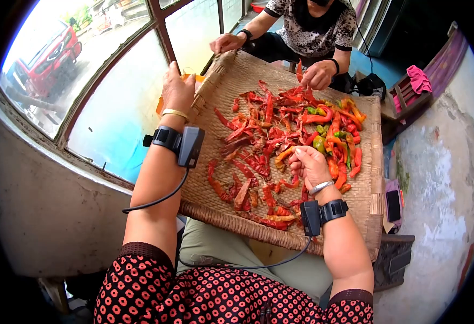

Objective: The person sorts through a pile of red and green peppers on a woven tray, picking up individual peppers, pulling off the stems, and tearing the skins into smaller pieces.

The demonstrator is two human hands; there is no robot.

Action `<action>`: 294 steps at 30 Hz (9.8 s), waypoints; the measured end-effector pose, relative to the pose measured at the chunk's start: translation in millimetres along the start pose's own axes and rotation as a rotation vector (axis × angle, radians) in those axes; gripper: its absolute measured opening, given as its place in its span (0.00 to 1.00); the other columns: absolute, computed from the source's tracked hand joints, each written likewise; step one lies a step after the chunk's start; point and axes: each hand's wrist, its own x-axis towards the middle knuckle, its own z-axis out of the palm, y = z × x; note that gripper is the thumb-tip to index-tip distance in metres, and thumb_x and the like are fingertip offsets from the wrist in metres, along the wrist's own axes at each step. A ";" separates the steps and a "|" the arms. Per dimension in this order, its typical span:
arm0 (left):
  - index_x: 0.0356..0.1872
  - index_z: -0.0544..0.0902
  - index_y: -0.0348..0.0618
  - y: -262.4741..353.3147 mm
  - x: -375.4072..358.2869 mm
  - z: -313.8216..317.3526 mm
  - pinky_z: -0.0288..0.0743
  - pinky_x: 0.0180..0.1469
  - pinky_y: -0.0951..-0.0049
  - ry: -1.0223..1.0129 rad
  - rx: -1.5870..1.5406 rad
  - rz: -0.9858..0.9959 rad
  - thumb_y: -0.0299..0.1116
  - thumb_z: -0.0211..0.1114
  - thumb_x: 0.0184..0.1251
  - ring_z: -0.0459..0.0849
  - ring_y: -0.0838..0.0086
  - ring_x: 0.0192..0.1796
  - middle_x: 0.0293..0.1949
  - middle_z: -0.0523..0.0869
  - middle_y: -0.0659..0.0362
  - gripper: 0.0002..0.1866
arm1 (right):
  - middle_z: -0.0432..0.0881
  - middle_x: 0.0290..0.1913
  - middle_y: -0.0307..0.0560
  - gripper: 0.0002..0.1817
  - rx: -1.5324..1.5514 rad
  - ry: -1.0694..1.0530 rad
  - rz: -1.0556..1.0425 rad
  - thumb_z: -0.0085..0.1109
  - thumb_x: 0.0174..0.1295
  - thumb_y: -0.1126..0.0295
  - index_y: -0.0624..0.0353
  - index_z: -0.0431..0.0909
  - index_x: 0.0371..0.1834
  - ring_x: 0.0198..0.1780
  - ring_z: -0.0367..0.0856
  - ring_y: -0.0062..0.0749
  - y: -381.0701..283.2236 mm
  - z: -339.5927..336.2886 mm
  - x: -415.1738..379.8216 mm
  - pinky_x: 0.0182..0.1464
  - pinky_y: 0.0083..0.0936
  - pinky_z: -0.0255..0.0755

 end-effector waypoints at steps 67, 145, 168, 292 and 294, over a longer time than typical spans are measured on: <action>0.37 0.77 0.35 98.4 -86.9 -37.7 0.73 0.25 0.85 -1.274 -0.914 -0.005 0.23 0.56 0.58 0.77 0.85 0.23 0.25 0.80 0.63 0.06 | 0.77 0.29 0.37 0.11 -0.413 -0.163 0.103 0.56 0.54 0.73 0.63 0.75 0.40 0.26 0.74 0.16 9.6 -5.9 -0.5 0.30 0.15 0.72; 0.52 0.72 0.39 111.1 -176.6 -48.6 0.69 0.45 0.77 -2.718 -0.486 0.588 0.31 0.53 0.60 0.77 0.76 0.40 0.37 0.80 0.59 0.18 | 0.81 0.28 0.49 0.15 -0.942 -0.871 0.791 0.49 0.56 0.63 0.65 0.77 0.34 0.25 0.80 0.29 -3.3 10.2 -22.7 0.26 0.20 0.73; 0.39 0.80 0.42 122.2 -167.7 -52.5 0.73 0.39 0.74 -2.005 -0.765 0.644 0.26 0.59 0.53 0.80 0.70 0.35 0.32 0.82 0.56 0.11 | 0.78 0.22 0.45 0.17 -1.532 -0.281 0.674 0.57 0.49 0.56 0.62 0.79 0.24 0.22 0.76 0.32 -13.5 -29.2 -16.7 0.22 0.29 0.70; 0.35 0.81 0.41 97.3 -75.8 -34.8 0.75 0.41 0.74 -1.107 -0.484 0.478 0.29 0.60 0.54 0.81 0.71 0.33 0.31 0.83 0.56 0.09 | 0.75 0.24 0.38 0.15 -0.964 -0.287 0.099 0.53 0.54 0.71 0.62 0.72 0.46 0.23 0.74 0.19 1.5 -22.6 -5.0 0.28 0.19 0.70; 0.31 0.82 0.43 109.1 -99.8 -33.1 0.74 0.37 0.69 -1.391 -0.307 0.664 0.35 0.61 0.51 0.80 0.66 0.31 0.29 0.82 0.54 0.09 | 0.74 0.23 0.38 0.17 -1.050 -0.314 0.039 0.53 0.54 0.72 0.62 0.71 0.48 0.24 0.74 0.20 5.2 -26.6 -2.5 0.28 0.19 0.70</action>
